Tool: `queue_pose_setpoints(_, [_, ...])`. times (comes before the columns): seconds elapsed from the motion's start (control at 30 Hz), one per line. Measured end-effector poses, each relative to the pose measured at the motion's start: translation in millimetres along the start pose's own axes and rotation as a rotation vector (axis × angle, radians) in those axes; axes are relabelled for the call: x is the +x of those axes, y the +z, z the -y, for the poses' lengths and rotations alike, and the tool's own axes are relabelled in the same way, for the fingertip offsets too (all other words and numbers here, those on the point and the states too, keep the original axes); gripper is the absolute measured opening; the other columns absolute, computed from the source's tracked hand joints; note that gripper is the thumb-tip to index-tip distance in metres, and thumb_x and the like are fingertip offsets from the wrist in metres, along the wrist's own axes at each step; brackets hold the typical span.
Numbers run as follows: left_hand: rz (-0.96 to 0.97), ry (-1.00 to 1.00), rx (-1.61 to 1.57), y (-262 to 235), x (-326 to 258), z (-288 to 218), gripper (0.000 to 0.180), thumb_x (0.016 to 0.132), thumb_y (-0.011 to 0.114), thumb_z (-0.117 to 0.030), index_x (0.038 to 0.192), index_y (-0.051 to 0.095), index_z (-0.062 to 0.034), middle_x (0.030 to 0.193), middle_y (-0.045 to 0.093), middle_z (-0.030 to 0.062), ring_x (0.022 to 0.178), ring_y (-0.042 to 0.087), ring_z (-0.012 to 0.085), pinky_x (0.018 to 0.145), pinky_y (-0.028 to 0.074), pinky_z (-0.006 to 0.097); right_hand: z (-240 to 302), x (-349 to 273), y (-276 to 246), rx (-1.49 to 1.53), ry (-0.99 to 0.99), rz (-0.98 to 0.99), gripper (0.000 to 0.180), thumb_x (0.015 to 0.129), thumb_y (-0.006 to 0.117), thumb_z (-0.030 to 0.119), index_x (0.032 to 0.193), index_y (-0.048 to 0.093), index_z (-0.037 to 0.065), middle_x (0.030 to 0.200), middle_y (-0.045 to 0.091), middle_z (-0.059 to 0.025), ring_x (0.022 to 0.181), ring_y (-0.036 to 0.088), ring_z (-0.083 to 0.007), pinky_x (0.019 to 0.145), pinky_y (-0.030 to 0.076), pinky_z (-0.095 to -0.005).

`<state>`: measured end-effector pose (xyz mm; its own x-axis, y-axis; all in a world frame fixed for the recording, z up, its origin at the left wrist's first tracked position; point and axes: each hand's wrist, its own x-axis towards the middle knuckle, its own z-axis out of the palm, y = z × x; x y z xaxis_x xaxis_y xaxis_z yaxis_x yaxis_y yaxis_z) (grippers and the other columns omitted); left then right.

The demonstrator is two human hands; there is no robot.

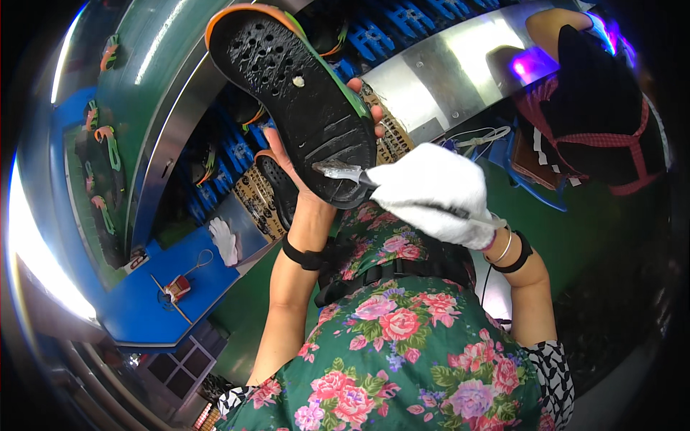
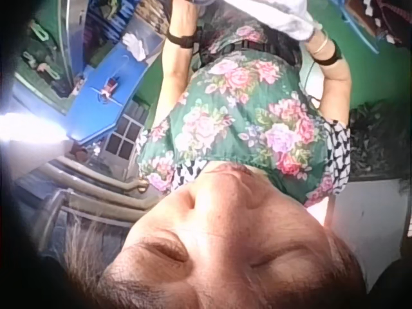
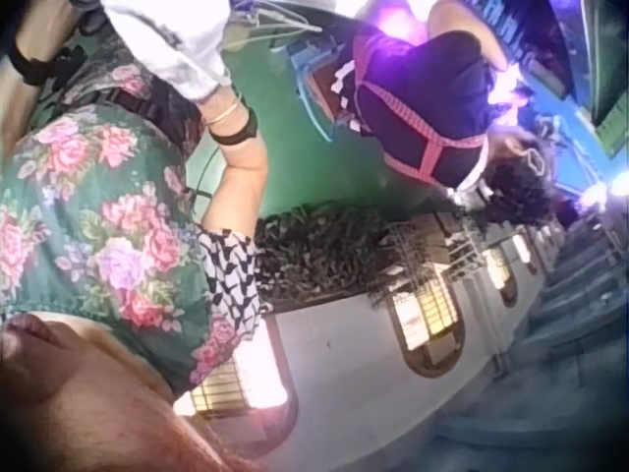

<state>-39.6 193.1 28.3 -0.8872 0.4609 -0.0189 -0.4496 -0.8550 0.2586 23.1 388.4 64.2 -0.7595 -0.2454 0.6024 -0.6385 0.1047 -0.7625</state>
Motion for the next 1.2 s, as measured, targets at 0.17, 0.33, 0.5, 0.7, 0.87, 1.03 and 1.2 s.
queue_pose_setpoints(0.17, [0.112,-0.174,-0.092,-6.4,-1.2,-5.0,0.113,0.082,0.056,-0.081,0.150,0.031,0.0055,0.142,0.044,0.0247,0.113,0.057,0.0444,0.092,0.059,0.049,11.9,-11.1,0.5,0.388,0.253,0.107,0.018,0.077,0.083,0.008,0.095,0.079,0.010,0.096,0.077,-0.0068,0.079,0.071,-0.0197,0.071,0.056,-0.0326])
queue_pose_setpoints(0.33, [0.064,-0.213,-0.136,1.8,-7.8,-8.3,0.110,0.084,0.052,-0.080,0.152,0.031,0.0033,0.141,0.047,0.0305,0.117,0.058,0.0458,0.094,0.057,0.050,4.2,2.4,-4.1,-0.013,0.003,0.047,0.022,0.078,0.080,0.006,0.100,0.077,0.007,0.099,0.076,-0.0117,0.078,0.070,-0.0252,0.070,0.057,-0.0348])
queue_pose_setpoints(0.5, [-0.085,-0.305,0.205,4.0,0.3,-21.3,0.100,0.083,0.059,-0.075,0.148,0.041,-0.0016,0.134,0.049,0.0285,0.099,0.058,0.0413,0.082,0.050,0.049,13.4,-14.2,10.6,-0.037,-0.086,0.219,0.031,0.079,0.078,0.010,0.110,0.076,0.011,0.107,0.075,-0.0108,0.081,0.069,-0.0258,0.066,0.057,-0.0344])
queue_pose_setpoints(0.7, [-0.080,-0.458,0.046,-3.8,-3.2,-36.2,0.095,0.088,0.058,-0.066,0.155,0.034,-0.0029,0.149,0.041,0.0337,0.118,0.058,0.0511,0.103,0.049,0.061,2.7,0.0,-10.1,-0.089,-0.140,0.283,0.028,0.084,0.074,0.012,0.112,0.076,0.011,0.114,0.074,-0.0101,0.088,0.072,-0.0242,0.071,0.057,-0.0344])
queue_pose_setpoints(0.87, [-0.241,-0.465,0.167,5.6,-1.8,-46.5,0.068,0.093,0.059,-0.044,0.145,0.048,-0.0009,0.141,0.055,0.0245,0.121,0.061,0.0395,0.103,0.051,0.054,10.2,-8.0,1.4,-0.117,-0.164,0.375,0.027,0.083,0.075,0.010,0.110,0.074,0.009,0.107,0.074,-0.0086,0.082,0.071,-0.0233,0.068,0.058,-0.0332])
queue_pose_setpoints(1.03, [-0.285,-0.494,0.122,1.0,-2.9,-53.9,0.054,0.092,0.065,-0.030,0.134,0.058,0.0035,0.125,0.068,0.0211,0.106,0.071,0.0302,0.096,0.057,0.042,8.7,8.6,-10.3,-0.044,-0.079,0.262,0.031,0.077,0.080,0.007,0.107,0.078,0.015,0.108,0.076,-0.0066,0.084,0.070,-0.0238,0.072,0.057,-0.0340])
queue_pose_setpoints(1.2, [-0.206,-0.447,0.036,-5.3,-1.4,-50.3,0.063,0.094,0.060,-0.040,0.140,0.054,0.0014,0.132,0.062,0.0242,0.113,0.067,0.0358,0.099,0.055,0.048,12.0,9.8,-5.2,0.248,0.131,0.262,0.021,0.076,0.081,0.004,0.097,0.079,0.009,0.100,0.077,-0.0090,0.084,0.071,-0.0219,0.073,0.056,-0.0323])
